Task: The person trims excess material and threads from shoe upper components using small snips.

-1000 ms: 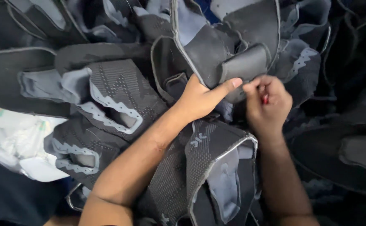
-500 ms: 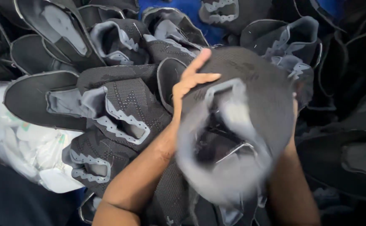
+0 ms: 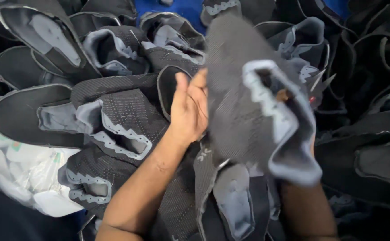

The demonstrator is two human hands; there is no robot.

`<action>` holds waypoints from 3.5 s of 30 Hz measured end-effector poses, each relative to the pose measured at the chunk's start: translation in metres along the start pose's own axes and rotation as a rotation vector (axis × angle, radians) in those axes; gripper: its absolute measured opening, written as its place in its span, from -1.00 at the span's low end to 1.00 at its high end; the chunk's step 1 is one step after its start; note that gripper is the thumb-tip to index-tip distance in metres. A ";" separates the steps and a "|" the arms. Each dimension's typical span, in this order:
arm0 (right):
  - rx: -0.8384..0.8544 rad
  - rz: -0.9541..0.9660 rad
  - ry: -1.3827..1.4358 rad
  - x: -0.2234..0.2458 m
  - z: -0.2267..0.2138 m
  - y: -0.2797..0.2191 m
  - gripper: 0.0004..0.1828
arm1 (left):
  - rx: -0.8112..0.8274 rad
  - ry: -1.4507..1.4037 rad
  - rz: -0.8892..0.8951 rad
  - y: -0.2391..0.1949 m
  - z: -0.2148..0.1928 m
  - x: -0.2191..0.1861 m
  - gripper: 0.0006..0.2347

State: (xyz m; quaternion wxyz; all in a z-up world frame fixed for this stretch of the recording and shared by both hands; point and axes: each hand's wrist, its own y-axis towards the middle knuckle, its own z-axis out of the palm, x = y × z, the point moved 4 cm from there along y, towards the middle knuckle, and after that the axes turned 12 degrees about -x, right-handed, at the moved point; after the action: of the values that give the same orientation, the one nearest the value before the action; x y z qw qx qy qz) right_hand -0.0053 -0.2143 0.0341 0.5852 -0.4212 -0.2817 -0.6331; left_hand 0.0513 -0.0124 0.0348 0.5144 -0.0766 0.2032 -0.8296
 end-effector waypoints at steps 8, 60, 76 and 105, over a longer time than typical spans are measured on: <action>-0.194 0.022 0.229 -0.011 -0.022 0.013 -0.46 | 0.180 0.928 0.184 0.006 -0.058 0.020 -0.46; -0.216 -0.230 0.003 -0.017 -0.046 0.010 -0.41 | 0.055 0.556 0.071 0.007 -0.055 0.017 -0.49; -0.353 -0.560 -0.286 -0.027 -0.078 0.011 -0.40 | 0.259 1.030 0.205 -0.009 -0.028 0.012 -0.73; -0.258 0.073 0.165 -0.023 -0.053 0.017 -0.53 | 0.183 0.747 0.822 -0.005 -0.014 -0.025 -0.37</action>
State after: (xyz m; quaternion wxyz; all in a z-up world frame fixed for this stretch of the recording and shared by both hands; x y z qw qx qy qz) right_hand -0.0003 -0.2501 -0.0139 0.5700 -0.4493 -0.1336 -0.6748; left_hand 0.0543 0.0148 0.0261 0.6931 0.3527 0.3117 -0.5460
